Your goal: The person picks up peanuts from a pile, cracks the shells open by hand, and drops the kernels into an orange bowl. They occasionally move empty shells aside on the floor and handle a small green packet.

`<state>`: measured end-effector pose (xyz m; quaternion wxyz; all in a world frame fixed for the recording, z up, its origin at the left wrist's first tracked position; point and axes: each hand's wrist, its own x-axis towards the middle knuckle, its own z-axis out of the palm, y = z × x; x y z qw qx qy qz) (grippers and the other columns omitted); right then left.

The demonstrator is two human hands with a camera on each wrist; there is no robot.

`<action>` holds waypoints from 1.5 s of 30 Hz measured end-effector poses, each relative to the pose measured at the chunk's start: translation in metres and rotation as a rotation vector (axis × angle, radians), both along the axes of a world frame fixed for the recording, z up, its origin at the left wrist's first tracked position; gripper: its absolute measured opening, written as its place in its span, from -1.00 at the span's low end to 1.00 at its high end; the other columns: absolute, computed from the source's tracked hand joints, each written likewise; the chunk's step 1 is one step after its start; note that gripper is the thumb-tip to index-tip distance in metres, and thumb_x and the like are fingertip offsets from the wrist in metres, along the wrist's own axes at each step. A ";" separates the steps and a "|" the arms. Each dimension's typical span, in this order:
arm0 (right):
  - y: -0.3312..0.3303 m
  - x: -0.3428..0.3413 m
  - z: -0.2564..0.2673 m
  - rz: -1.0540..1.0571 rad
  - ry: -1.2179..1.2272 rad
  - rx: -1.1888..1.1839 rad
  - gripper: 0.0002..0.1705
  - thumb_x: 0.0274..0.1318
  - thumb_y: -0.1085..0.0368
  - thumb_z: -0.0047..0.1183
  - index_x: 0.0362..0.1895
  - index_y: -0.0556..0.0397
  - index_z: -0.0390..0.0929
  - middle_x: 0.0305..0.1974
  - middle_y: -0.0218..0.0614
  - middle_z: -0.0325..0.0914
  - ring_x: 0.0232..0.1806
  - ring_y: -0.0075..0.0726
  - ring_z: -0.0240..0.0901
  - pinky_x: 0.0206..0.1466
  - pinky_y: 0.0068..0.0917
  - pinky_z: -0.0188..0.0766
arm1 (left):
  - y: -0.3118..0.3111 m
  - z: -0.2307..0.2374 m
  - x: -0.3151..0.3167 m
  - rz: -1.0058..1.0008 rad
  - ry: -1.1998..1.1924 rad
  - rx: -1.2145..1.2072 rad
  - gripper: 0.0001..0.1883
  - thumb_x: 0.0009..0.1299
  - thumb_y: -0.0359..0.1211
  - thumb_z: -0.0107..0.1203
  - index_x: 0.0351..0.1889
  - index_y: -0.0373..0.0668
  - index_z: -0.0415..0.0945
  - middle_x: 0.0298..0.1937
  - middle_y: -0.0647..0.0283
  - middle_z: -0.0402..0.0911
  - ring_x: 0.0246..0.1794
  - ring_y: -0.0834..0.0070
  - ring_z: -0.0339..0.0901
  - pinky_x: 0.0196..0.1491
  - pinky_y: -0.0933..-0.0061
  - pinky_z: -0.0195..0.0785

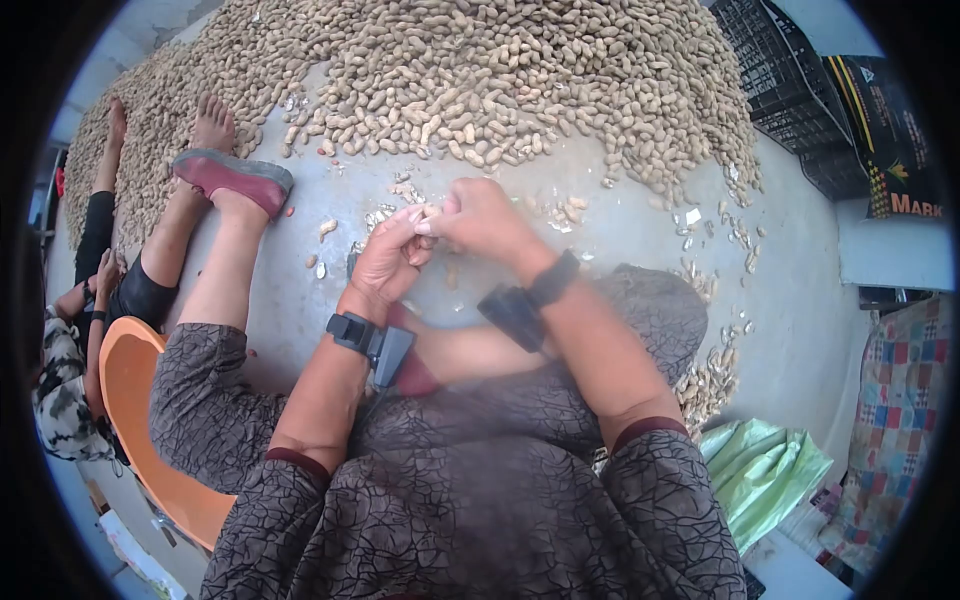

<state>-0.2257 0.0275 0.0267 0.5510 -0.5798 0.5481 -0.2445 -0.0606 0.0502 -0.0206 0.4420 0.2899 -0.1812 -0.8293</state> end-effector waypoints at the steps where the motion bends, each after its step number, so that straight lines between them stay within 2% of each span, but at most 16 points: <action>1: 0.001 0.002 0.003 -0.012 -0.007 0.001 -0.62 -0.15 0.20 0.30 -0.62 0.03 0.30 -0.67 -0.42 0.38 -0.64 -0.62 0.34 -0.63 -0.68 0.30 | 0.001 0.001 0.001 0.005 -0.001 -0.007 -0.81 0.34 -0.42 -0.02 -0.11 -0.25 0.39 -0.36 0.39 0.46 -0.46 0.72 0.35 -0.55 0.77 0.11; 8: 0.002 0.006 0.006 0.022 0.034 -0.020 -0.59 -0.18 0.14 0.32 -0.58 0.05 0.32 -0.63 -0.41 0.40 -0.62 -0.62 0.35 -0.62 -0.65 0.31 | 0.003 0.007 -0.001 -0.005 0.006 -0.062 -0.82 0.32 -0.41 0.03 -0.13 -0.17 0.37 -0.35 0.40 0.45 -0.48 0.71 0.32 -0.55 0.76 0.10; 14: -0.004 -0.002 -0.019 -0.131 -0.075 -0.015 -0.57 -0.14 0.12 0.30 -0.34 0.16 0.43 -0.52 -0.40 0.45 -0.55 -0.64 0.36 -0.51 -0.71 0.30 | 0.000 0.010 -0.008 -0.012 -0.097 -0.040 -0.82 0.39 -0.35 -0.02 -0.11 -0.20 0.38 -0.38 0.42 0.44 -0.50 0.76 0.29 -0.60 0.80 0.04; 16: -0.010 0.001 -0.016 -0.073 -0.206 0.170 -0.60 -0.08 0.14 0.26 -0.27 0.17 0.47 -0.48 -0.42 0.48 -0.48 -0.65 0.38 -0.41 -0.72 0.31 | -0.004 0.005 -0.007 -0.031 -0.120 -0.056 -0.80 0.41 -0.34 -0.04 -0.08 -0.23 0.40 -0.39 0.43 0.43 -0.50 0.77 0.28 -0.60 0.81 0.03; 19: -0.015 0.006 -0.008 0.021 -0.307 0.326 -0.63 -0.02 0.17 0.21 -0.20 0.15 0.49 -0.41 -0.44 0.50 -0.42 -0.64 0.39 -0.35 -0.70 0.32 | -0.006 -0.002 -0.006 -0.003 -0.183 0.005 -0.72 0.41 -0.34 -0.05 0.01 -0.29 0.41 -0.38 0.43 0.44 -0.50 0.78 0.26 -0.60 0.80 0.02; 20: -0.015 0.007 -0.011 0.020 -0.302 0.335 -0.63 -0.02 0.17 0.21 -0.20 0.15 0.49 -0.41 -0.44 0.50 -0.42 -0.64 0.39 -0.35 -0.70 0.32 | -0.006 -0.004 -0.006 -0.008 -0.136 -0.010 -0.69 0.41 -0.34 -0.05 0.05 -0.30 0.40 -0.37 0.43 0.43 -0.50 0.78 0.25 -0.60 0.80 0.01; 22: -0.015 0.008 -0.018 0.030 -0.445 0.368 -0.65 0.02 0.20 0.17 -0.15 0.15 0.50 -0.37 -0.44 0.51 -0.40 -0.63 0.40 -0.32 -0.67 0.33 | -0.006 -0.008 -0.006 -0.014 -0.084 -0.020 -0.67 0.41 -0.35 -0.05 0.08 -0.32 0.40 -0.37 0.43 0.43 -0.50 0.77 0.24 -0.59 0.80 0.00; 23: -0.014 0.008 -0.019 0.025 -0.443 0.371 -0.65 0.02 0.20 0.17 -0.15 0.15 0.50 -0.37 -0.44 0.51 -0.40 -0.63 0.40 -0.32 -0.67 0.33 | -0.007 -0.009 -0.006 -0.016 -0.093 -0.021 -0.66 0.41 -0.35 -0.05 0.08 -0.33 0.39 -0.37 0.43 0.43 -0.50 0.78 0.23 -0.59 0.80 -0.01; 25: -0.014 0.009 -0.017 -0.006 -0.569 0.429 -0.72 0.09 0.33 0.05 -0.15 0.26 0.45 -0.34 -0.30 0.52 -0.41 -0.55 0.46 -0.28 -0.58 0.45 | -0.011 -0.002 -0.007 -0.025 -0.098 -0.026 -0.65 0.40 -0.35 -0.05 0.08 -0.34 0.39 -0.37 0.43 0.42 -0.50 0.78 0.22 -0.59 0.80 -0.02; 29: -0.011 0.005 -0.006 -0.028 -0.610 0.473 -0.75 0.11 0.37 0.00 -0.14 0.26 0.45 -0.34 -0.29 0.53 -0.37 -0.52 0.47 -0.23 -0.55 0.47 | -0.008 0.009 -0.009 -0.029 -0.125 -0.073 -0.65 0.35 -0.42 -0.08 0.08 -0.36 0.39 -0.39 0.41 0.42 -0.53 0.76 0.19 -0.55 0.77 -0.02; 32: -0.010 0.001 -0.005 -0.035 -0.626 0.450 -0.75 0.08 0.36 0.03 -0.16 0.26 0.46 -0.34 -0.31 0.52 -0.37 -0.54 0.46 -0.27 -0.60 0.43 | -0.006 0.013 -0.007 -0.055 -0.099 -0.121 -0.63 0.29 -0.45 -0.09 0.06 -0.38 0.39 -0.41 0.40 0.42 -0.56 0.75 0.16 -0.52 0.75 -0.02; 34: -0.009 0.001 -0.003 -0.066 -0.682 0.454 -0.75 -0.03 0.36 0.18 -0.23 0.18 0.49 -0.36 -0.38 0.52 -0.43 -0.63 0.39 -0.38 -0.70 0.30 | -0.006 0.015 -0.006 -0.052 -0.066 -0.123 -0.61 0.26 -0.45 -0.08 0.06 -0.39 0.38 -0.42 0.40 0.42 -0.57 0.75 0.14 -0.51 0.75 -0.02; 37: -0.009 0.003 -0.003 -0.077 -0.646 0.429 -0.78 -0.04 0.38 0.18 -0.27 0.20 0.51 -0.40 -0.38 0.53 -0.49 -0.64 0.35 -0.43 -0.72 0.26 | -0.005 0.018 0.000 -0.096 -0.044 -0.213 -0.63 0.25 -0.44 -0.03 0.02 -0.40 0.41 -0.45 0.42 0.42 -0.59 0.77 0.13 -0.53 0.74 -0.03; 39: -0.009 0.003 -0.005 -0.095 -0.625 0.422 -0.78 -0.05 0.38 0.19 -0.28 0.20 0.52 -0.41 -0.38 0.52 -0.50 -0.64 0.35 -0.44 -0.72 0.25 | -0.002 0.021 0.002 -0.144 -0.146 -0.264 -0.59 0.25 -0.26 0.08 -0.03 -0.38 0.47 -0.16 0.33 0.53 -0.29 0.71 0.35 -0.21 0.68 0.19; 43: -0.008 0.003 -0.002 -0.101 -0.562 0.403 -0.75 -0.06 0.34 0.22 -0.27 0.19 0.52 -0.44 -0.37 0.52 -0.53 -0.64 0.33 -0.46 -0.72 0.22 | 0.002 0.022 -0.003 -0.136 -0.240 -0.313 -0.60 0.25 -0.25 0.08 -0.05 -0.37 0.48 -0.16 0.33 0.53 -0.27 0.69 0.36 -0.19 0.68 0.19; 45: -0.006 0.002 -0.004 -0.111 -0.591 0.398 -0.76 -0.03 0.35 0.16 -0.26 0.23 0.52 -0.44 -0.36 0.52 -0.51 -0.62 0.34 -0.46 -0.70 0.24 | 0.002 0.026 -0.005 -0.115 -0.202 -0.294 -0.68 0.26 -0.42 0.02 -0.05 -0.38 0.45 -0.44 0.44 0.46 -0.63 0.82 0.09 -0.57 0.75 -0.10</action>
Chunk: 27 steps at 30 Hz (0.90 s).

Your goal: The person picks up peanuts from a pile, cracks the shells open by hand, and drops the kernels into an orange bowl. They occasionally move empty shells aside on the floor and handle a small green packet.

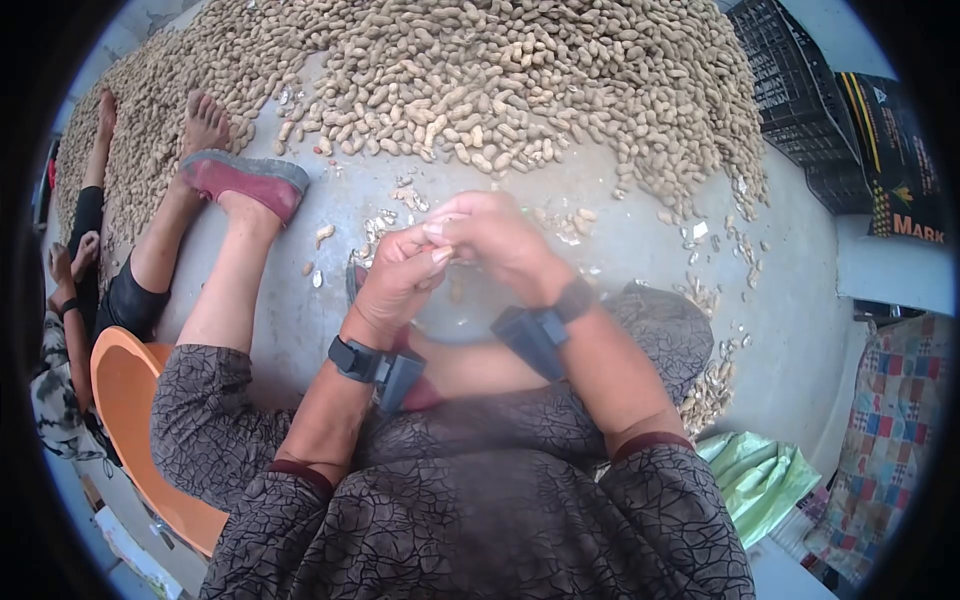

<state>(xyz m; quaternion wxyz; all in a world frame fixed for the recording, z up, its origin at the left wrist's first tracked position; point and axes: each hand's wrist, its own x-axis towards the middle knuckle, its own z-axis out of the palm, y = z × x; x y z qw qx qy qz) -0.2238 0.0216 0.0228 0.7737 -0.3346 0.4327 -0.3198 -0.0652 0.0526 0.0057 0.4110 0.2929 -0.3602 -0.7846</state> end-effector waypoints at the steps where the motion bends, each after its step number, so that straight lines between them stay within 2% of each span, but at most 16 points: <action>1: 0.001 0.000 -0.001 -0.015 -0.029 -0.005 -0.76 -0.01 0.37 0.10 -0.24 0.26 0.51 -0.43 -0.34 0.51 -0.49 -0.60 0.34 -0.46 -0.67 0.26 | 0.000 0.000 -0.001 -0.002 0.001 -0.002 -0.68 0.26 -0.42 0.02 -0.05 -0.38 0.45 -0.44 0.44 0.46 -0.63 0.82 0.09 -0.57 0.75 -0.10; 5: -0.001 -0.002 0.002 0.062 -0.101 0.013 -0.71 -0.03 0.32 0.20 -0.22 0.19 0.49 -0.40 -0.40 0.50 -0.42 -0.63 0.39 -0.36 -0.70 0.33 | -0.003 0.006 -0.003 0.060 0.062 0.069 -0.58 0.26 -0.47 -0.02 0.09 -0.40 0.36 -0.52 0.52 0.37 -0.66 0.83 0.05 -0.58 0.76 -0.12; 7: 0.002 0.006 0.024 0.096 -0.083 -0.034 -0.65 -0.04 0.33 0.20 -0.16 0.20 0.45 -0.34 -0.40 0.49 -0.35 -0.61 0.42 -0.25 -0.66 0.38 | -0.003 0.007 0.001 0.102 0.080 0.078 -0.54 0.25 -0.49 -0.04 0.15 -0.41 0.32 -0.54 0.54 0.34 -0.67 0.84 0.04 -0.58 0.77 -0.12; 9: 0.001 0.006 0.014 0.086 -0.049 -0.066 -0.63 -0.04 0.34 0.20 -0.13 0.20 0.43 -0.31 -0.39 0.49 -0.33 -0.61 0.43 -0.24 -0.65 0.38 | -0.006 0.005 0.008 0.016 -0.071 0.053 -0.54 0.28 -0.38 0.03 0.14 -0.38 0.36 -0.08 0.38 0.47 -0.23 0.76 0.35 -0.20 0.75 0.23; 14: 0.000 0.002 0.005 0.084 0.014 -0.109 -0.64 -0.05 0.36 0.20 -0.14 0.20 0.44 -0.29 -0.38 0.51 -0.33 -0.61 0.44 -0.25 -0.67 0.39 | -0.003 0.006 0.006 0.014 -0.027 -0.021 -0.52 0.27 -0.39 0.06 0.15 -0.40 0.33 -0.03 0.35 0.45 -0.12 0.70 0.38 -0.06 0.67 0.25; 16: -0.001 0.002 0.004 0.069 0.097 -0.215 -0.70 -0.04 0.37 0.20 -0.19 0.19 0.47 -0.33 -0.38 0.53 -0.36 -0.62 0.44 -0.30 -0.70 0.38 | -0.003 0.008 0.005 0.004 -0.020 -0.022 -0.51 0.27 -0.39 0.07 0.15 -0.40 0.33 -0.02 0.34 0.45 -0.09 0.69 0.38 -0.01 0.64 0.25; 18: 0.001 0.002 0.000 0.055 0.126 -0.234 -0.73 -0.04 0.36 0.20 -0.23 0.19 0.48 -0.36 -0.40 0.53 -0.39 -0.63 0.43 -0.32 -0.71 0.37 | -0.002 0.012 0.001 0.033 0.001 0.042 -0.43 0.24 -0.50 0.03 0.24 -0.43 0.18 -0.56 0.59 0.26 -0.68 0.88 0.01 -0.61 0.77 -0.16; 22: 0.005 0.007 -0.005 -0.012 0.212 -0.285 -0.79 -0.08 0.40 0.13 -0.32 0.27 0.49 -0.45 -0.38 0.51 -0.43 -0.63 0.39 -0.41 -0.65 0.35 | 0.000 -0.004 0.001 0.036 -0.032 0.033 -0.48 0.28 -0.45 0.00 0.21 -0.43 0.22 -0.54 0.57 0.29 -0.70 0.86 0.02 -0.62 0.75 -0.15; 26: 0.004 0.012 -0.006 -0.010 0.283 -0.303 -0.78 -0.12 0.34 0.21 -0.35 0.14 0.49 -0.43 -0.46 0.48 -0.45 -0.68 0.34 -0.37 -0.70 0.31 | -0.004 -0.024 0.006 0.067 0.206 0.252 -0.58 0.32 -0.37 -0.05 0.10 -0.41 0.31 -0.50 0.49 0.38 -0.75 0.79 0.07 -0.65 0.74 -0.09; 27: 0.003 0.013 -0.009 0.050 0.341 -0.343 -0.76 -0.14 0.34 0.22 -0.35 0.13 0.49 -0.43 -0.47 0.48 -0.44 -0.67 0.34 -0.37 -0.67 0.31 | -0.006 -0.025 0.006 0.073 0.281 0.338 -0.61 0.33 -0.36 -0.07 0.07 -0.40 0.34 -0.49 0.46 0.40 -0.76 0.77 0.09 -0.65 0.74 -0.07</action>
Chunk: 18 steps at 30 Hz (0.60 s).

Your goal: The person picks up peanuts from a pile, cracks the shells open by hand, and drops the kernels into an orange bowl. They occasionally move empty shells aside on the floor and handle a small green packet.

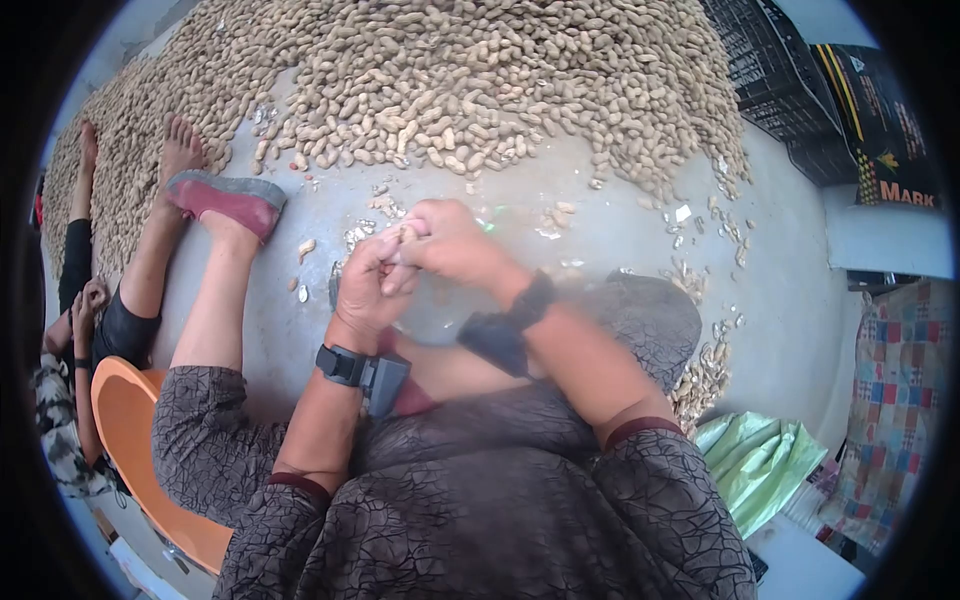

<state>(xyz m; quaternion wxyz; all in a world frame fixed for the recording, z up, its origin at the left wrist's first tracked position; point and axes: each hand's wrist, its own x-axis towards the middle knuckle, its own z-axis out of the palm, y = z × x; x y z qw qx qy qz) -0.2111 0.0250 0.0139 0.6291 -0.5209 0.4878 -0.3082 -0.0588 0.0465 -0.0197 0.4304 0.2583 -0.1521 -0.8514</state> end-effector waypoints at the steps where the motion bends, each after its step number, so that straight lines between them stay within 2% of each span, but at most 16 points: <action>1: 0.000 0.001 -0.002 0.056 0.065 -0.029 -0.75 -0.16 0.34 0.23 -0.35 0.12 0.48 -0.43 -0.47 0.48 -0.43 -0.67 0.33 -0.37 -0.65 0.31 | -0.001 -0.001 0.001 -0.012 0.008 0.000 -0.61 0.33 -0.36 -0.07 0.07 -0.40 0.34 -0.49 0.46 0.40 -0.76 0.77 0.09 -0.65 0.74 -0.07; 5: 0.002 0.001 -0.003 0.042 -0.012 -0.031 -0.78 -0.15 0.34 0.24 -0.38 0.10 0.49 -0.40 -0.43 0.50 -0.40 -0.66 0.35 -0.37 -0.63 0.32 | -0.003 -0.004 -0.003 0.026 -0.099 0.014 -0.63 0.38 -0.35 -0.09 0.07 -0.40 0.34 -0.51 0.43 0.41 -0.77 0.78 0.11 -0.67 0.75 -0.06; 7: 0.000 0.000 -0.004 -0.068 -0.115 0.044 -0.82 -0.06 0.29 0.20 -0.41 0.10 0.50 -0.41 -0.40 0.54 -0.44 -0.66 0.37 -0.40 -0.67 0.30 | -0.004 -0.005 -0.005 0.062 -0.140 -0.015 -0.63 0.40 -0.35 -0.11 0.09 -0.40 0.33 -0.51 0.42 0.42 -0.77 0.78 0.12 -0.67 0.76 -0.06; 9: -0.006 -0.008 -0.002 -0.050 -0.071 0.114 -0.81 -0.01 0.25 0.17 -0.40 0.10 0.51 -0.43 -0.39 0.55 -0.47 -0.65 0.38 -0.43 -0.67 0.30 | -0.004 -0.004 -0.006 0.104 -0.391 -0.101 -0.63 0.43 -0.34 -0.13 0.13 -0.35 0.33 -0.51 0.42 0.43 -0.74 0.80 0.12 -0.66 0.77 -0.06; 10: -0.008 -0.012 -0.001 -0.032 -0.028 0.190 -0.79 0.04 0.21 0.14 -0.40 0.10 0.52 -0.45 -0.38 0.56 -0.51 -0.64 0.39 -0.45 -0.68 0.29 | -0.003 -0.004 -0.008 0.104 -0.391 -0.103 -0.63 0.43 -0.34 -0.13 0.13 -0.35 0.33 -0.51 0.42 0.43 -0.74 0.80 0.12 -0.66 0.77 -0.06; 12: -0.009 -0.013 -0.003 -0.011 -0.025 0.202 -0.76 0.06 0.17 0.11 -0.36 0.11 0.53 -0.48 -0.39 0.55 -0.54 -0.63 0.38 -0.49 -0.70 0.28 | -0.003 -0.005 -0.014 0.158 -0.682 -0.248 -0.65 0.43 -0.35 -0.15 0.12 -0.29 0.37 -0.49 0.44 0.43 -0.67 0.82 0.15 -0.61 0.79 0.00; 14: -0.010 -0.012 -0.006 0.011 -0.023 0.215 -0.72 0.09 0.14 0.09 -0.31 0.13 0.55 -0.52 -0.41 0.54 -0.58 -0.63 0.37 -0.52 -0.71 0.27 | -0.001 -0.006 -0.019 0.189 -0.689 -0.295 -0.66 0.43 -0.37 -0.17 0.10 -0.29 0.40 -0.48 0.45 0.42 -0.63 0.81 0.17 -0.58 0.79 0.03; 16: -0.008 -0.007 -0.008 -0.018 -0.119 0.270 -0.68 0.09 0.12 0.08 -0.26 0.15 0.56 -0.54 -0.43 0.53 -0.58 -0.65 0.36 -0.55 -0.72 0.26 | 0.001 -0.004 -0.021 0.218 -0.692 -0.343 -0.67 0.43 -0.39 -0.19 0.08 -0.28 0.42 -0.48 0.46 0.42 -0.59 0.81 0.19 -0.54 0.79 0.07; 18: -0.006 -0.005 -0.004 -0.028 -0.134 0.274 -0.67 0.10 0.13 0.07 -0.25 0.16 0.56 -0.53 -0.43 0.52 -0.58 -0.66 0.36 -0.56 -0.73 0.26 | 0.003 -0.002 -0.020 0.240 -0.793 -0.391 -0.69 0.40 -0.43 -0.21 0.02 -0.30 0.46 -0.46 0.45 0.42 -0.55 0.80 0.23 -0.49 0.77 0.12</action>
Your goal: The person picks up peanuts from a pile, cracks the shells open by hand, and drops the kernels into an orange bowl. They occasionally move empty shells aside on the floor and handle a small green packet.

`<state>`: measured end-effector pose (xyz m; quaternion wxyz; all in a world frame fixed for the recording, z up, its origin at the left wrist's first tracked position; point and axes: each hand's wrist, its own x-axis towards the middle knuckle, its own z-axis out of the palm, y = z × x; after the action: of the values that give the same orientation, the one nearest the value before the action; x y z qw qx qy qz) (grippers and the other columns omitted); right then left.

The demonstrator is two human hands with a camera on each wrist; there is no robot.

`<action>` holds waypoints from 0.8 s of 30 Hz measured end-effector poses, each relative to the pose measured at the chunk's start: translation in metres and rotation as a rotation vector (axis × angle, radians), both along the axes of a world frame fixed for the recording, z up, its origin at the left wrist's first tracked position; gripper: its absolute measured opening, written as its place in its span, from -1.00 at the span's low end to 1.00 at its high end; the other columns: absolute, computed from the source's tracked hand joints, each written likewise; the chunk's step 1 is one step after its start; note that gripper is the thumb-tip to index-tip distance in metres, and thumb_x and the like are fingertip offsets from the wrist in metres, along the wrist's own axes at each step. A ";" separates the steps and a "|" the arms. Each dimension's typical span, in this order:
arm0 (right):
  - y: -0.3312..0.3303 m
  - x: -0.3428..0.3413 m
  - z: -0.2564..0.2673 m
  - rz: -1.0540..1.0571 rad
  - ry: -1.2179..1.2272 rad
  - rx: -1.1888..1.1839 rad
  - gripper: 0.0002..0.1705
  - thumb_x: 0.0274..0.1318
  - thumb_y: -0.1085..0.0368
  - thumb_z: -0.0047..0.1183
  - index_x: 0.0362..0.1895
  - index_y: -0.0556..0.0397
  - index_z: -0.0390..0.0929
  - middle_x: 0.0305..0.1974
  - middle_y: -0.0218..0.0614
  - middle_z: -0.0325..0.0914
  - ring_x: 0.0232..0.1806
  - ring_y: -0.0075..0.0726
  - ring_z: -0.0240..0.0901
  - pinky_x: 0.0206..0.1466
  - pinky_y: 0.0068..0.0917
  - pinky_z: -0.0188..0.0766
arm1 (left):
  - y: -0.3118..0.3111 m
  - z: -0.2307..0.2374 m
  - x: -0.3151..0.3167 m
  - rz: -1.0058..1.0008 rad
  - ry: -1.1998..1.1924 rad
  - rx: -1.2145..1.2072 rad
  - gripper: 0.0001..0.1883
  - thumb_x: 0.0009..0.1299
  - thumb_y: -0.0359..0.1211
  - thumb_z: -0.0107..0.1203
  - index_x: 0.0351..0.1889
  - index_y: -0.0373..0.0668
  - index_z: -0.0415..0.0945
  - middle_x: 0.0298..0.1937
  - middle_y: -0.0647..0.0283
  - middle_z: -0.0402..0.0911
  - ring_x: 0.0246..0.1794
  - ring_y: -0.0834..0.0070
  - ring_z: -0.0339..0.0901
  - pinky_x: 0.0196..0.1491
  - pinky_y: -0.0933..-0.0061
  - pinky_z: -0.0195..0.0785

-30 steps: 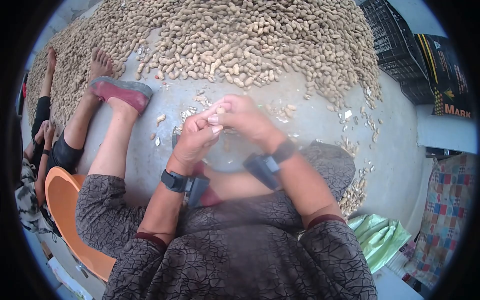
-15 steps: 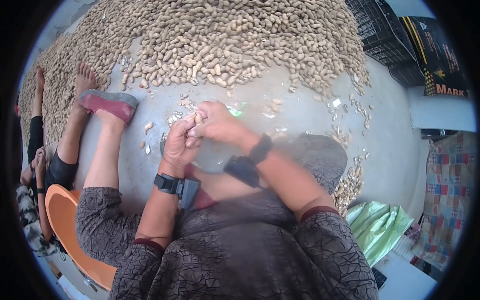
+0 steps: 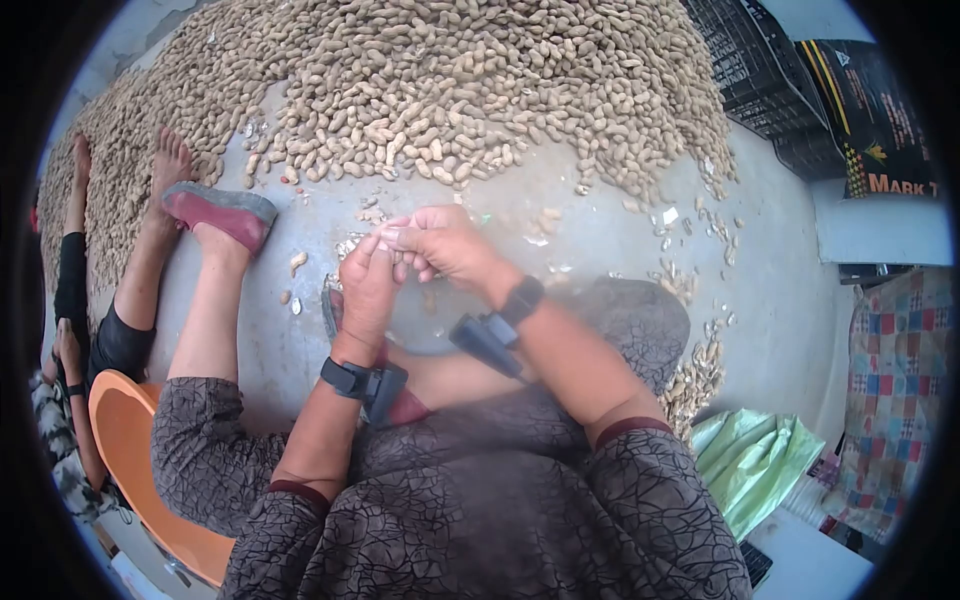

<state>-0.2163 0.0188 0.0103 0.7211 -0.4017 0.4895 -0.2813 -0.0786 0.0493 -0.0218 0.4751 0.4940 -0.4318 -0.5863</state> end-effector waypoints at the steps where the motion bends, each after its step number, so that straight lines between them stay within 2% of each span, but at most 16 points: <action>1: 0.001 0.002 0.002 -0.013 -0.015 0.006 -0.67 0.10 0.13 0.07 -0.23 0.16 0.57 -0.53 -0.43 0.51 -0.57 -0.66 0.36 -0.56 -0.73 0.26 | 0.001 0.001 0.000 0.006 -0.001 0.000 -0.69 0.40 -0.43 -0.21 0.02 -0.30 0.46 -0.46 0.45 0.42 -0.55 0.80 0.23 -0.49 0.77 0.12; 6: 0.007 0.013 0.008 -0.058 0.054 -0.061 -0.69 0.07 0.17 0.09 -0.26 0.19 0.56 -0.50 -0.40 0.51 -0.57 -0.63 0.38 -0.55 -0.70 0.30 | 0.002 0.003 0.000 0.130 0.113 0.024 -0.72 0.37 -0.45 -0.24 -0.10 -0.30 0.47 -0.45 0.43 0.43 -0.54 0.80 0.24 -0.50 0.75 0.12; 10: 0.011 0.021 0.007 -0.127 0.025 -0.106 -0.76 0.05 0.25 0.11 -0.30 0.21 0.54 -0.47 -0.37 0.53 -0.54 -0.60 0.42 -0.53 -0.67 0.36 | 0.001 0.003 0.003 0.168 0.120 0.131 -0.72 0.37 -0.43 -0.25 -0.10 -0.32 0.45 -0.47 0.42 0.41 -0.56 0.78 0.24 -0.51 0.74 0.12; 15: 0.014 0.025 0.005 -0.093 0.042 -0.170 -0.83 0.08 0.33 0.07 -0.33 0.20 0.51 -0.47 -0.36 0.54 -0.50 -0.58 0.46 -0.50 -0.65 0.40 | -0.002 -0.006 0.009 0.088 0.431 0.267 -0.75 0.38 -0.37 -0.23 -0.13 -0.29 0.40 -0.55 0.37 0.37 -0.68 0.70 0.22 -0.58 0.66 0.12; 20: 0.017 0.028 0.016 -0.021 0.182 -0.265 -0.83 0.04 0.30 0.12 -0.39 0.17 0.51 -0.51 -0.38 0.54 -0.51 -0.58 0.46 -0.48 -0.60 0.39 | -0.007 -0.022 0.017 0.069 0.555 0.366 -0.78 0.41 -0.30 -0.22 -0.22 -0.23 0.40 -0.56 0.35 0.40 -0.71 0.70 0.20 -0.66 0.66 0.05; 22: 0.018 0.029 0.021 0.083 0.480 -0.621 -0.79 -0.07 0.25 0.19 -0.47 0.12 0.50 -0.58 -0.33 0.51 -0.54 -0.52 0.47 -0.48 -0.56 0.37 | -0.008 -0.018 0.018 0.085 0.585 0.396 -0.77 0.41 -0.29 -0.21 -0.26 -0.22 0.41 -0.55 0.34 0.42 -0.71 0.70 0.21 -0.68 0.67 0.02; 23: 0.017 0.028 0.018 0.089 0.480 -0.619 -0.79 -0.07 0.25 0.19 -0.47 0.12 0.50 -0.58 -0.33 0.51 -0.54 -0.52 0.47 -0.48 -0.56 0.37 | -0.009 -0.016 0.018 0.061 0.597 0.438 -0.78 0.41 -0.29 -0.20 -0.29 -0.21 0.42 -0.55 0.34 0.43 -0.72 0.71 0.22 -0.69 0.68 0.01; 24: 0.015 0.027 0.014 0.125 0.604 -0.857 -0.77 -0.13 0.23 0.21 -0.49 0.11 0.49 -0.60 -0.29 0.49 -0.56 -0.47 0.47 -0.48 -0.55 0.36 | -0.009 -0.016 0.018 0.036 0.609 0.481 -0.78 0.41 -0.30 -0.20 -0.32 -0.21 0.43 -0.54 0.34 0.44 -0.72 0.71 0.23 -0.70 0.69 0.00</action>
<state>-0.1889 0.0341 0.0243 0.3345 -0.7518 0.4918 -0.2845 -0.0606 0.0406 -0.0374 0.4624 0.4023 -0.1123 -0.7821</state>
